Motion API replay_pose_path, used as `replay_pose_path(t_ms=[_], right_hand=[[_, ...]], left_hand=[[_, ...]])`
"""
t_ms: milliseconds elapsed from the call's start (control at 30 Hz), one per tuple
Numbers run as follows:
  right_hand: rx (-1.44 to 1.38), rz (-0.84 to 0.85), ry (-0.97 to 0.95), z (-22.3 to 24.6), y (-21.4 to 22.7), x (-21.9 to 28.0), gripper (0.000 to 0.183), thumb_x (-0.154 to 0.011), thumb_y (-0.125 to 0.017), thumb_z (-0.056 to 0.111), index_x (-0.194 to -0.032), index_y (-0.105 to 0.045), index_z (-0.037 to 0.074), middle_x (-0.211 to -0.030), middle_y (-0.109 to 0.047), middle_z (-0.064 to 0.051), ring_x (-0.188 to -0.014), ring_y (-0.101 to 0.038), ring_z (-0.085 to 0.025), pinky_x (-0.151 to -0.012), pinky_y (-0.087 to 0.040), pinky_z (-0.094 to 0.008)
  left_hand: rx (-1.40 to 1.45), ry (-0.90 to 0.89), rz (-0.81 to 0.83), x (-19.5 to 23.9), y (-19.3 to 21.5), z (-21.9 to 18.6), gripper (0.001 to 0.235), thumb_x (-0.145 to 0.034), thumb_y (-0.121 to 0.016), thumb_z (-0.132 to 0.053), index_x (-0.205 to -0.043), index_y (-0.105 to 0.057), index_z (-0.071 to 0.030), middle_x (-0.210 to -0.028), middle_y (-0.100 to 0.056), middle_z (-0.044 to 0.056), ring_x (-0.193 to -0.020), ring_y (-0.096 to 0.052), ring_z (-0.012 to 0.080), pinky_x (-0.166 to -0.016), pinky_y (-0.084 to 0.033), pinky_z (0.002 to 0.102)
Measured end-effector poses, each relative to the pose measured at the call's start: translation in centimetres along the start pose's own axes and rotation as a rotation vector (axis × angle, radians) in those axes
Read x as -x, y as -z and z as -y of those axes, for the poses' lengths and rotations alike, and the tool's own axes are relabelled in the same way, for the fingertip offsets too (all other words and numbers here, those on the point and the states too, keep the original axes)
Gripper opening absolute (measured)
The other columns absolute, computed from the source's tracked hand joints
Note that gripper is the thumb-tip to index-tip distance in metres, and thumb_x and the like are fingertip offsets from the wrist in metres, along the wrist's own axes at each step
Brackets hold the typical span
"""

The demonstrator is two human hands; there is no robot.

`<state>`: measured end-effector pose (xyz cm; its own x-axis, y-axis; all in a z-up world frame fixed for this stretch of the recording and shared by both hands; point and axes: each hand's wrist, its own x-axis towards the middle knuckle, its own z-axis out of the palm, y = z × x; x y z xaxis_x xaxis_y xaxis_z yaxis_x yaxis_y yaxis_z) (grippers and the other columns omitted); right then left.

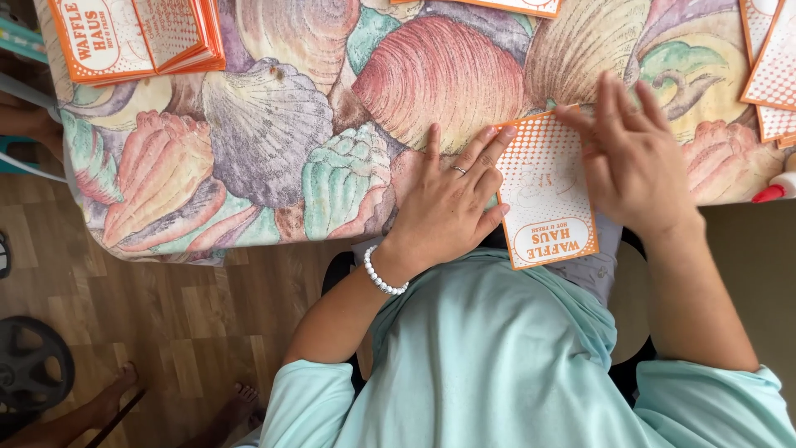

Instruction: Applying glue to paper bag templates and folding them to complete the assembly.

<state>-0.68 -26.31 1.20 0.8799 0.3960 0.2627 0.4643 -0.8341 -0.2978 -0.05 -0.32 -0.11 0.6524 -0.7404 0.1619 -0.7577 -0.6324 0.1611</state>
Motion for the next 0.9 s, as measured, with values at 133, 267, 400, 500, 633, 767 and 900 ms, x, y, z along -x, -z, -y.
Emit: replay_pose_path(t_ms=[133,267,400,500,633,767,900], right_hand=[[-0.136,-0.027,-0.122,-0.6,2.0,3.4,0.07,-0.101,-0.034,-0.004,-0.168,-0.011,-0.007,-0.14,-0.073,-0.022,-0.154,-0.05,-0.047,-0.137,-0.026,-0.056],[-0.414,-0.32,-0.486,2.8,2.2,9.1,0.057,-0.114,-0.045,-0.007,-0.169,-0.033,-0.006,-0.121,-0.068,-0.031,-0.123,-0.062,-0.039,-0.099,-0.05,-0.043],[-0.413,-0.398,-0.884,6.9,-0.1,12.2,0.082,-0.102,-0.077,0.005,-0.167,-0.029,-0.004,-0.104,-0.068,-0.017,-0.087,-0.062,-0.019,-0.086,-0.054,-0.032],[-1.157,-0.545,-0.988,7.2,-4.3,12.9,0.102,-0.101,-0.064,0.004,-0.174,0.005,0.021,-0.13,-0.064,-0.026,-0.101,-0.062,-0.016,-0.097,-0.051,-0.033],[-1.011,-0.695,-0.937,6.5,-5.1,13.3,0.099,-0.095,-0.078,-0.003,-0.173,-0.022,0.019,-0.093,-0.058,-0.008,-0.076,-0.05,-0.004,-0.074,-0.046,-0.018],[-0.81,-0.542,-0.537,4.3,-2.0,14.3,0.105,-0.092,-0.076,-0.018,-0.173,-0.017,0.012,-0.114,-0.065,-0.032,-0.088,-0.064,-0.025,-0.074,-0.053,-0.031],[-0.701,-0.522,-0.304,2.9,0.8,13.7,0.108,-0.086,-0.079,-0.021,-0.172,-0.019,0.007,-0.113,-0.065,-0.039,-0.087,-0.063,-0.028,-0.073,-0.048,-0.03]], left_hand=[[0.019,0.008,-0.013,-0.2,0.2,-0.2,0.038,-0.101,-0.056,-0.046,-0.109,-0.065,-0.01,-0.168,-0.03,0.008,-0.156,-0.029,0.0212,-0.123,-0.019,0.072],[0.127,0.091,-0.08,0.5,0.6,-2.1,0.031,-0.099,-0.062,-0.038,-0.103,-0.06,-0.008,-0.162,-0.038,0.015,-0.151,-0.036,0.0277,-0.118,-0.024,0.079],[0.189,0.25,-0.211,1.5,0.8,-4.1,0.032,-0.091,-0.075,-0.034,-0.09,-0.055,-0.009,-0.146,-0.056,0.016,-0.123,-0.055,0.0312,-0.117,-0.029,0.069],[0.192,0.279,-0.229,1.5,0.5,-4.5,0.035,-0.088,-0.079,-0.032,-0.097,-0.057,-0.006,-0.13,-0.059,0.013,-0.109,-0.056,0.0308,-0.112,-0.035,0.062],[0.402,0.286,-0.367,0.5,1.9,-3.8,0.03,-0.1,-0.061,-0.031,-0.085,-0.044,-0.011,-0.094,-0.054,0.005,-0.088,-0.054,0.0276,-0.092,-0.037,0.043],[0.917,0.27,-0.41,-1.2,2.0,-1.9,0.041,-0.096,-0.067,-0.03,-0.087,-0.032,-0.011,-0.136,-0.062,0.023,-0.126,-0.065,0.0331,-0.097,-0.053,0.039],[1.465,0.303,-0.416,-1.9,3.7,-2.0,0.047,-0.092,-0.072,-0.004,-0.082,-0.027,-0.014,-0.092,-0.076,0.018,-0.098,-0.076,0.0229,-0.082,-0.058,0.027]])
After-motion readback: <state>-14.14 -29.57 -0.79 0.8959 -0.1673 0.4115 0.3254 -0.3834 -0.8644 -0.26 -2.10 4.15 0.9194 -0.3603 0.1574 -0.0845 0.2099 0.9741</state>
